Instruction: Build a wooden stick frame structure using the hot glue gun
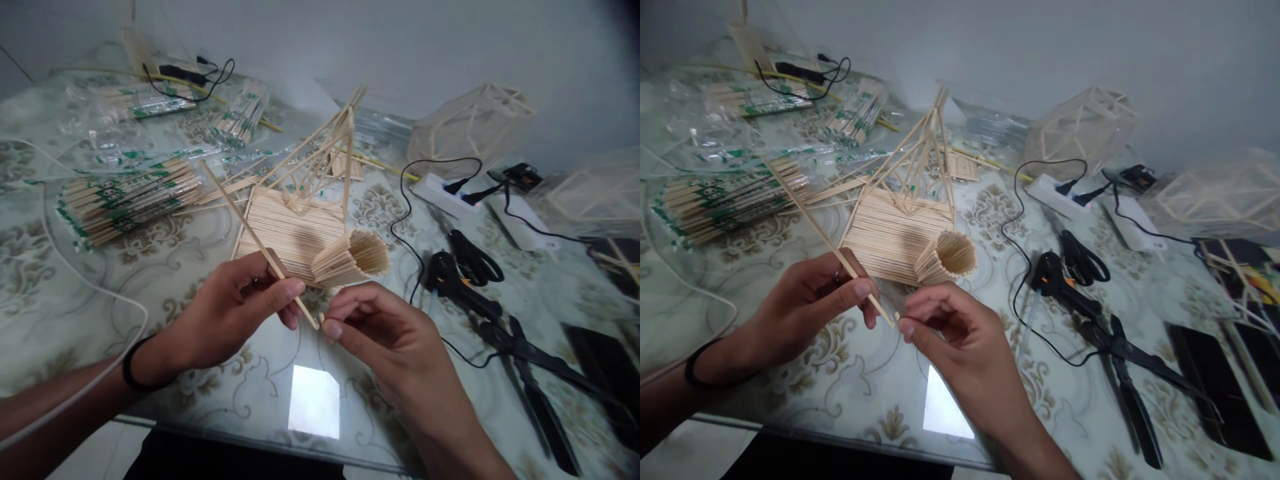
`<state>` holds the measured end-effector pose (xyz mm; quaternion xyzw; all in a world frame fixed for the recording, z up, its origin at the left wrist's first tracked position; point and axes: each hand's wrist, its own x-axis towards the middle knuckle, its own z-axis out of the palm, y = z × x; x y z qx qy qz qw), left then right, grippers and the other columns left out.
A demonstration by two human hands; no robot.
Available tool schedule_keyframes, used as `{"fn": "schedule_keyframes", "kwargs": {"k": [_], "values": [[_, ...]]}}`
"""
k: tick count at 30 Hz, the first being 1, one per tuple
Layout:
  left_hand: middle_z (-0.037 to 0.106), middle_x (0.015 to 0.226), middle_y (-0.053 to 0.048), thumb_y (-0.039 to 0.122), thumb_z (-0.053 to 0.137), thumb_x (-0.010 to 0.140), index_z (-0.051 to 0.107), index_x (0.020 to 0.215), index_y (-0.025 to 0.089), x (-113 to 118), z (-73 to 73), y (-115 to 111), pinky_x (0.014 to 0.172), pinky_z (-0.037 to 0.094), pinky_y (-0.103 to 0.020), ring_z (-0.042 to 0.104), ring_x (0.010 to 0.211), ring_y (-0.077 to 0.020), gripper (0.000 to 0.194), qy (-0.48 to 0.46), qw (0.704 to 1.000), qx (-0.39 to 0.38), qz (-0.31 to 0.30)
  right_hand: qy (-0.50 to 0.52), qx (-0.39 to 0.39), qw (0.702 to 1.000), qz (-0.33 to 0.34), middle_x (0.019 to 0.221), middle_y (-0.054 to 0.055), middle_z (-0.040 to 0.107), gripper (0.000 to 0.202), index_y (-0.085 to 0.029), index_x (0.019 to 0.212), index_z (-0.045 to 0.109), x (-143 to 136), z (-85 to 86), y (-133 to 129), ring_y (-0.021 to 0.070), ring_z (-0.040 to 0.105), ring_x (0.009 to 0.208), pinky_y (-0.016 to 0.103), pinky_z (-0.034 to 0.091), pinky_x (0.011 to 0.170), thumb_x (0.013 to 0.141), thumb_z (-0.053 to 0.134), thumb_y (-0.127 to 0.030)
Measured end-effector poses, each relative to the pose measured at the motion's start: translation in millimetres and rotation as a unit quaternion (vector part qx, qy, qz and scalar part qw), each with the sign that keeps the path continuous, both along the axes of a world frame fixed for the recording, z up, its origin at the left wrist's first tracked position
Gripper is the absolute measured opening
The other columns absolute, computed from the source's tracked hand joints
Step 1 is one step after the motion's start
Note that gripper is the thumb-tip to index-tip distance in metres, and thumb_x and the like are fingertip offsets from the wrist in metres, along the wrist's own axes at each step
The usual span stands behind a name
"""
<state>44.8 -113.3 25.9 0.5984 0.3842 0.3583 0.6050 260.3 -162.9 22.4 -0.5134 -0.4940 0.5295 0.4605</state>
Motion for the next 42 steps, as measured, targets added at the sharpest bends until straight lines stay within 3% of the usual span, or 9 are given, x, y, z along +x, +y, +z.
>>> {"fn": "schedule_keyframes", "kwargs": {"k": [18, 22, 29, 34, 42], "values": [[0.077, 0.075, 0.001, 0.031, 0.068, 0.102, 0.070, 0.081, 0.020, -1.5, -0.3, 0.4, 0.069, 0.058, -0.023, 0.073, 0.071, -0.0126, 0.024, 0.004, 1.000, 0.003, -0.008, -0.045, -0.005, 0.999, 0.010, 0.075, -0.002, 0.078, 0.011, -0.027, 0.082, 0.083, -3.6, 3.2, 2.5, 0.0129, 0.072, 0.068, 0.021, 0.060, 0.063, 0.078, 0.093, -0.029], [0.077, 0.073, -0.001, 0.031, 0.068, 0.101, 0.070, 0.079, 0.019, -0.9, 1.4, 1.7, 0.068, 0.059, -0.025, 0.074, 0.070, -0.0146, 0.025, -0.001, 1.000, -0.013, -0.003, -0.053, 0.012, 0.998, 0.021, 0.072, -0.002, 0.079, 0.004, -0.030, 0.085, 0.086, -3.0, 4.8, 2.4, 0.0139, 0.073, 0.065, 0.022, 0.060, 0.060, 0.083, 0.087, -0.026], [0.077, 0.069, -0.001, 0.031, 0.067, 0.101, 0.070, 0.077, 0.018, 0.3, 3.0, 4.7, 0.066, 0.061, -0.026, 0.074, 0.066, -0.0152, 0.027, -0.032, 0.998, -0.042, -0.017, -0.049, 0.014, 0.997, 0.056, 0.084, -0.003, 0.083, 0.022, -0.038, 0.098, 0.088, 1.8, 9.5, 3.9, 0.0135, 0.077, 0.077, 0.022, 0.063, 0.072, 0.084, 0.086, -0.021], [0.077, 0.070, -0.001, 0.030, 0.067, 0.101, 0.070, 0.078, 0.017, -0.8, 1.8, 4.1, 0.064, 0.060, -0.025, 0.074, 0.064, -0.0142, 0.027, -0.051, 0.996, -0.065, -0.032, -0.064, 0.034, 0.993, 0.091, 0.089, 0.000, 0.082, 0.022, -0.037, 0.105, 0.088, 3.4, 8.3, 4.9, 0.0151, 0.076, 0.081, 0.025, 0.063, 0.074, 0.087, 0.085, -0.024], [0.079, 0.073, -0.001, 0.033, 0.067, 0.103, 0.070, 0.083, 0.016, 1.2, -3.5, 4.6, 0.066, 0.062, -0.025, 0.076, 0.064, -0.0135, 0.026, -0.107, 0.984, -0.128, -0.059, -0.067, 0.060, 0.991, 0.102, 0.086, 0.000, 0.080, 0.015, -0.035, 0.102, 0.087, 2.7, 7.3, 6.6, 0.0159, 0.073, 0.077, 0.028, 0.061, 0.072, 0.089, 0.085, -0.028]]}}
